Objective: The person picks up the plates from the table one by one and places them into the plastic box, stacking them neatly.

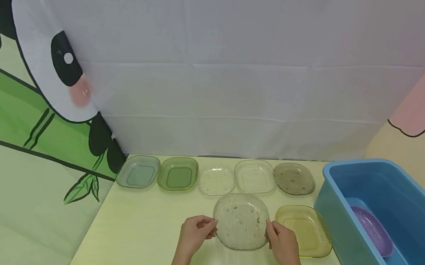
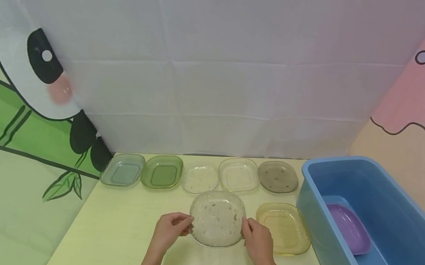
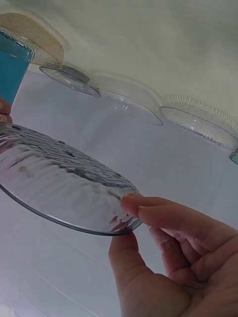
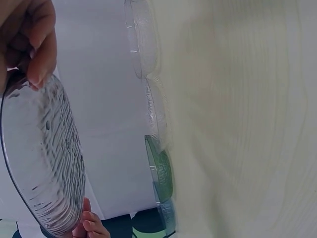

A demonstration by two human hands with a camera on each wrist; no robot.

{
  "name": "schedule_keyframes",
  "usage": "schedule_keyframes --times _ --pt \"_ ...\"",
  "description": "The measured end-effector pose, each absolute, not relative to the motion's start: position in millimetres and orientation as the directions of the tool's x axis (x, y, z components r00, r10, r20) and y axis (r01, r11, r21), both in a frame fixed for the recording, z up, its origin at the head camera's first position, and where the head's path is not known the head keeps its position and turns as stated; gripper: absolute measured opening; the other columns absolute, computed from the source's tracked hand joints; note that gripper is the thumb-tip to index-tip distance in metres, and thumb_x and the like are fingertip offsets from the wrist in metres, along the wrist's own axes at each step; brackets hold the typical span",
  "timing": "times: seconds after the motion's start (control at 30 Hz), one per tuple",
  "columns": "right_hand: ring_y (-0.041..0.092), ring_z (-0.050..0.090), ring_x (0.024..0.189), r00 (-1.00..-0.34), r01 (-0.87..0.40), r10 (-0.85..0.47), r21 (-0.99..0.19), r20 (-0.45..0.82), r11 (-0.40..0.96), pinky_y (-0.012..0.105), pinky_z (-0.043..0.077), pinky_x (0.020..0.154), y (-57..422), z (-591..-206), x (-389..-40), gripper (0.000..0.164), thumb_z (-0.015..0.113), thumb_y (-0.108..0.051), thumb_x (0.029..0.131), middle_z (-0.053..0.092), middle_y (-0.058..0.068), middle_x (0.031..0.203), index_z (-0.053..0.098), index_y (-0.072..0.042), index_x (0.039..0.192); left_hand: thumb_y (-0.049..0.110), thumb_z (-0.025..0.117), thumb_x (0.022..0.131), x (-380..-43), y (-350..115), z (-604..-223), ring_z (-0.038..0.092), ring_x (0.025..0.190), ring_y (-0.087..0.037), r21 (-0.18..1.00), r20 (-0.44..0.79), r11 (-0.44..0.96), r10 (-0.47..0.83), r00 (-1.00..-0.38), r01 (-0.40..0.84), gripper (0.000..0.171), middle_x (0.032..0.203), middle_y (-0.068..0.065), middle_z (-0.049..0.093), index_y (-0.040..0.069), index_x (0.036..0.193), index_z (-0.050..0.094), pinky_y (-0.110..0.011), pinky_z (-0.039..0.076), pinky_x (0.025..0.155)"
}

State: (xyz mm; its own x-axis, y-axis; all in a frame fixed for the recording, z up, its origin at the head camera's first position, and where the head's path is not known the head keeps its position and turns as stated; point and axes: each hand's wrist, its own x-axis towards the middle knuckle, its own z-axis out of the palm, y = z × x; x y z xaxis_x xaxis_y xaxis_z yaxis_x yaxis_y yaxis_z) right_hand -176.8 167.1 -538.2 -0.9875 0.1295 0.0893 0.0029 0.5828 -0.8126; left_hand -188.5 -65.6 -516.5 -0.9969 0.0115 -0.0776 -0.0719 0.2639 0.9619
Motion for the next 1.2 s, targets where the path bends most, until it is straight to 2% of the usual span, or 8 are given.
schedule_keyframes --times 0.2,0.43,0.67,0.9,1.2 --pt "0.006 0.039 0.042 -0.989 0.017 0.127 -0.800 0.074 0.600 0.021 0.031 0.041 168.5 -536.1 -177.2 0.040 0.044 -0.029 0.098 0.046 -0.005 0.047 0.052 -0.014 0.062 0.019 0.066 0.084 -187.4 -64.5 -517.2 0.061 0.059 -0.008 0.963 -0.083 0.260 0.010 -0.996 -0.078 0.024 0.071 -0.011 0.068 -0.004 0.089 0.068 -0.020 0.053 0.057" --pt "0.007 0.038 0.041 -0.983 -0.013 0.135 -0.775 0.126 0.632 0.023 0.030 0.041 174.0 -530.4 -180.9 0.040 0.042 -0.030 0.098 0.047 -0.004 0.047 0.053 -0.015 0.062 0.023 0.065 0.085 -186.1 -65.4 -515.3 0.064 0.059 -0.010 0.969 -0.084 0.235 0.002 -0.996 -0.081 0.028 0.073 -0.014 0.069 -0.004 0.088 0.068 -0.020 0.053 0.057" --pt "0.008 0.035 0.039 -0.977 -0.022 0.144 -0.750 0.156 0.661 0.024 0.029 0.040 185.7 -518.4 -187.3 0.042 0.040 -0.032 0.099 0.046 -0.004 0.048 0.053 -0.015 0.063 0.018 0.061 0.088 -182.7 -67.3 -506.0 0.064 0.060 -0.011 0.965 -0.119 0.234 -0.007 -0.993 -0.117 0.025 0.073 -0.015 0.068 -0.006 0.088 0.068 -0.019 0.053 0.057" --pt "0.008 0.036 0.041 -0.963 -0.081 0.127 -0.709 0.236 0.701 0.024 0.029 0.043 199.5 -493.5 -199.8 0.041 0.037 -0.029 0.100 0.045 -0.004 0.049 0.053 -0.012 0.066 0.011 0.059 0.088 -171.5 -65.4 -483.9 0.064 0.059 -0.010 0.962 -0.130 0.243 0.001 -0.991 -0.126 0.021 0.074 -0.018 0.068 -0.009 0.089 0.066 -0.020 0.053 0.058" --pt "0.012 0.038 0.041 -0.929 -0.136 0.137 -0.660 0.344 0.739 0.027 0.030 0.043 222.6 -441.9 -217.3 0.045 0.034 -0.029 0.100 0.049 0.003 0.049 0.053 -0.009 0.065 0.012 0.058 0.089 -170.8 -66.7 -487.1 0.064 0.059 -0.010 0.959 -0.137 0.250 0.010 -0.990 -0.131 0.022 0.073 -0.016 0.068 -0.009 0.088 0.067 -0.020 0.053 0.057"
